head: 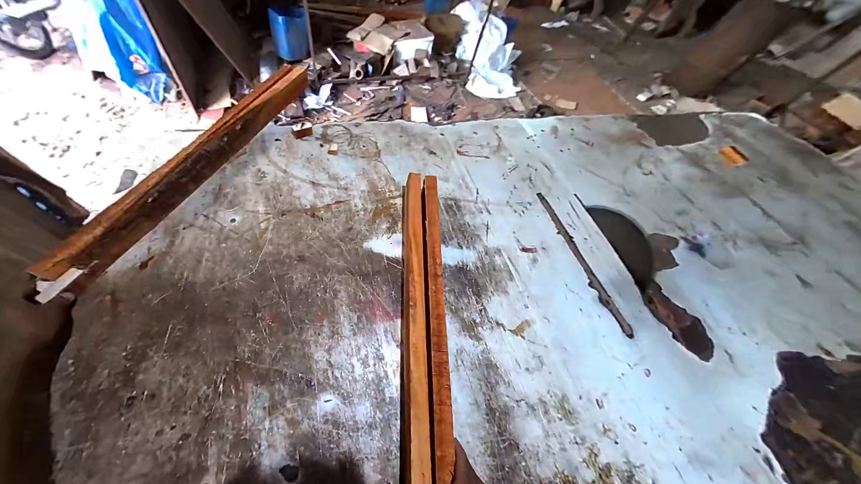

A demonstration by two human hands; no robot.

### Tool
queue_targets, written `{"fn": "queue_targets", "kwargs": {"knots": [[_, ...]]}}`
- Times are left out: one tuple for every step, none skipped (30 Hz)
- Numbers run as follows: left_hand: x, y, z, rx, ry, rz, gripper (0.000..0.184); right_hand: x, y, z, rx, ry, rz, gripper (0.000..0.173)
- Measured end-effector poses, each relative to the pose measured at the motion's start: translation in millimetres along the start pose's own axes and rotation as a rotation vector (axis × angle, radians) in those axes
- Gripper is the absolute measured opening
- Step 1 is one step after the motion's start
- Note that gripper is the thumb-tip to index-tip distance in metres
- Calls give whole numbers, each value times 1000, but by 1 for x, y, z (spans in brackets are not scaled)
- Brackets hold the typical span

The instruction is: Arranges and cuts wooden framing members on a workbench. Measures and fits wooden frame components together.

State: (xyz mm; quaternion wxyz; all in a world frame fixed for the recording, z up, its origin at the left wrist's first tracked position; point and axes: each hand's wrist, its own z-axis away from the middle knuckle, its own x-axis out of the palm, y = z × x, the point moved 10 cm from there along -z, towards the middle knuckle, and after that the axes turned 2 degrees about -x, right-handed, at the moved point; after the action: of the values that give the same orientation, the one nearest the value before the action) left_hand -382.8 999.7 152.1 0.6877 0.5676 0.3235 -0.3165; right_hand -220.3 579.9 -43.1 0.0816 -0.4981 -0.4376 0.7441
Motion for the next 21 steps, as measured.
{"fn": "queue_targets", "kwargs": {"knots": [[0, 4, -5, 2, 6, 24, 24, 1, -1, 0, 9, 2, -5, 118], [3, -1, -16, -18, 25, 18, 26, 1, -1, 1, 11, 6, -18, 117], [10, -14, -33, -38, 44, 5, 33, 1, 0, 1, 6, 8, -42, 114], [24, -35, -54, -9, 68, 27, 45, 1, 1, 2, -8, 4, -80, 106], [44, -62, -74, 90, 83, 96, 60, 1, 2, 3, -28, 9, -132, 94], [67, -86, -84, 193, 77, 185, 75, 0, 3, 3, -43, 22, -200, 83], [90, -101, -71, 252, 67, 271, 81, 0, 4, 4, -54, 37, -264, 74], [114, -105, -36, 275, 11, 351, 78, -1, 6, 4, -56, 45, -312, 68], [140, -103, 13, 294, -99, 410, 74, -1, 6, 4, -56, 40, -341, 66], [166, -99, 69, 310, -251, 443, 71, -1, 7, 5, -51, 32, -356, 65], [189, -94, 125, 326, -404, 442, 71, -1, 7, 5, -43, 29, -369, 65], [205, -91, 177, 358, -519, 399, 75, -3, 8, 6, -27, 28, -389, 65], [216, -89, 220, 387, -602, 340, 82, -5, 10, 6, -4, 32, -414, 65], [223, -88, 252, 407, -646, 293, 93, -8, 11, 6, 7, 37, -436, 65], [228, -90, 274, 418, -652, 241, 102, -13, 11, 7, 3, 40, -450, 65], [230, -94, 288, 409, -640, 192, 106, -20, 12, 7, -4, 37, -460, 64], [229, -98, 295, 395, -619, 156, 105, -27, 15, 6, -12, 39, -462, 62], [227, -100, 297, 373, -610, 124, 98, -33, 20, 5, -21, 32, -465, 60], [223, -98, 298, 357, -600, 103, 91, -38, 25, 3, -28, 18, -468, 59], [219, -97, 297, 348, -590, 97, 83, -41, 29, 0, -31, 0, -465, 59], [215, -97, 296, 332, -588, 109, 74, -44, 34, -1, -27, -24, -463, 59]]}}
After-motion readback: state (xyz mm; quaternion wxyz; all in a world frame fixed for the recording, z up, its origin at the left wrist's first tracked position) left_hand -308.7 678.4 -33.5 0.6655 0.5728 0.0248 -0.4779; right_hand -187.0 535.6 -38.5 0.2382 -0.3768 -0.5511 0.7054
